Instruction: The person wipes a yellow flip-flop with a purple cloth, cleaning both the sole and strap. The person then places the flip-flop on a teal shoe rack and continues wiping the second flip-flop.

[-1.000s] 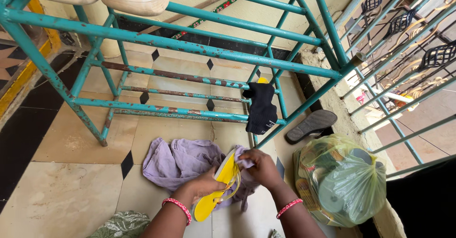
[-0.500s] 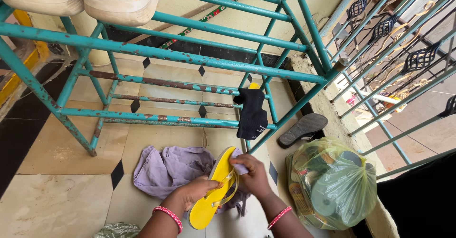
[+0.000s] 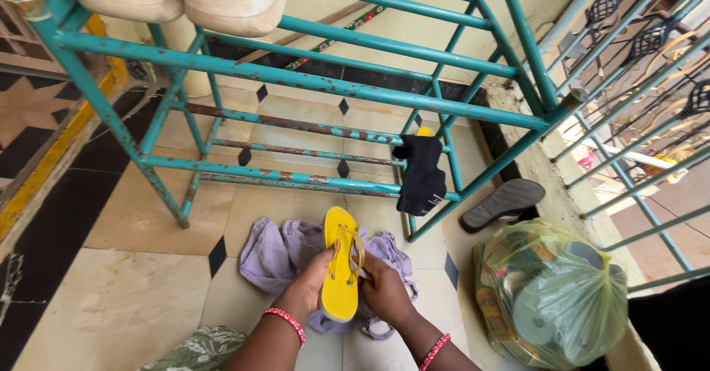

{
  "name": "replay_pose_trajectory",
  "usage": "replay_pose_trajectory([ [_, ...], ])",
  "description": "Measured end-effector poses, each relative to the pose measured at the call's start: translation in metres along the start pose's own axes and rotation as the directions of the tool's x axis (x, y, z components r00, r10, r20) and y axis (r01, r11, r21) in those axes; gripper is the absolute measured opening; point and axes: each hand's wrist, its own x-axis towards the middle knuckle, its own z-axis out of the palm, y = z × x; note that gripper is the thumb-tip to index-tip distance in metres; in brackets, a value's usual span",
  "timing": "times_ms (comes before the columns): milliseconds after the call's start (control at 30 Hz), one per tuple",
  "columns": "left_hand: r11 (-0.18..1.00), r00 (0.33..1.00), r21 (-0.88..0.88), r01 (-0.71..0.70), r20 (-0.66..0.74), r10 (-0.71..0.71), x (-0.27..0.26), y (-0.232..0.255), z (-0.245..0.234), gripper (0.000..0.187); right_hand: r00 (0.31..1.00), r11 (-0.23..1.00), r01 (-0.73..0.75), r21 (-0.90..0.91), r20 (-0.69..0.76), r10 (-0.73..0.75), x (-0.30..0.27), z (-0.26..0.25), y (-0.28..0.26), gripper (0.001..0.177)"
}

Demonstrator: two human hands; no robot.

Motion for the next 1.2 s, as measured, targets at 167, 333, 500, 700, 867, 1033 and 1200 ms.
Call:
replay_pose_trajectory([
  [167, 0.988, 0.931, -0.078, -0.13, -0.352, 0.095, -0.007, 0.02, 0.008, 0.082, 0.988, 0.981, -0.118, 0.155, 0.119, 0.1, 0.005, -0.021, -0.004, 0.039],
  [333, 0.969, 0.956, -0.228, -0.09, -0.291, 0.02, -0.017, 0.026, 0.03, 0.095, 0.992, 0.99, 0.001, 0.14, 0.125, -0.019, 0.0, -0.015, -0.016, 0.051],
  [500, 0.973, 0.985, -0.217, -0.083, -0.169, 0.046, -0.011, -0.001, 0.046, 0.099, 0.959, 0.864, 0.26, -0.431, 0.222, -0.178, -0.008, 0.009, -0.035, 0.086],
  [700, 0.942, 0.94, -0.325, -0.088, -0.339, -0.029, 0.01, -0.005, 0.033, 0.094, 0.953, 0.935, 0.236, -0.265, 0.251, -0.17, -0.029, 0.019, -0.039, 0.085],
  [867, 0.893, 0.864, -0.257, -0.368, -0.45, 0.226, 0.017, 0.015, -0.01, 0.086, 0.895, 0.939, 0.334, -0.085, 0.34, -0.288, -0.029, 0.027, -0.038, 0.079],
  [1033, 0.95, 0.898, -0.112, -0.292, -0.373, 0.232, 0.035, -0.019, -0.003, 0.089, 0.952, 0.955, 0.28, -0.102, 0.161, -0.262, -0.023, 0.036, -0.032, 0.075],
  [1200, 0.906, 0.848, -0.156, -0.394, -0.443, 0.292, 0.026, 0.016, -0.014, 0.087, 0.917, 0.946, 0.321, -0.045, 0.266, -0.298, -0.025, 0.014, -0.021, 0.049],
])
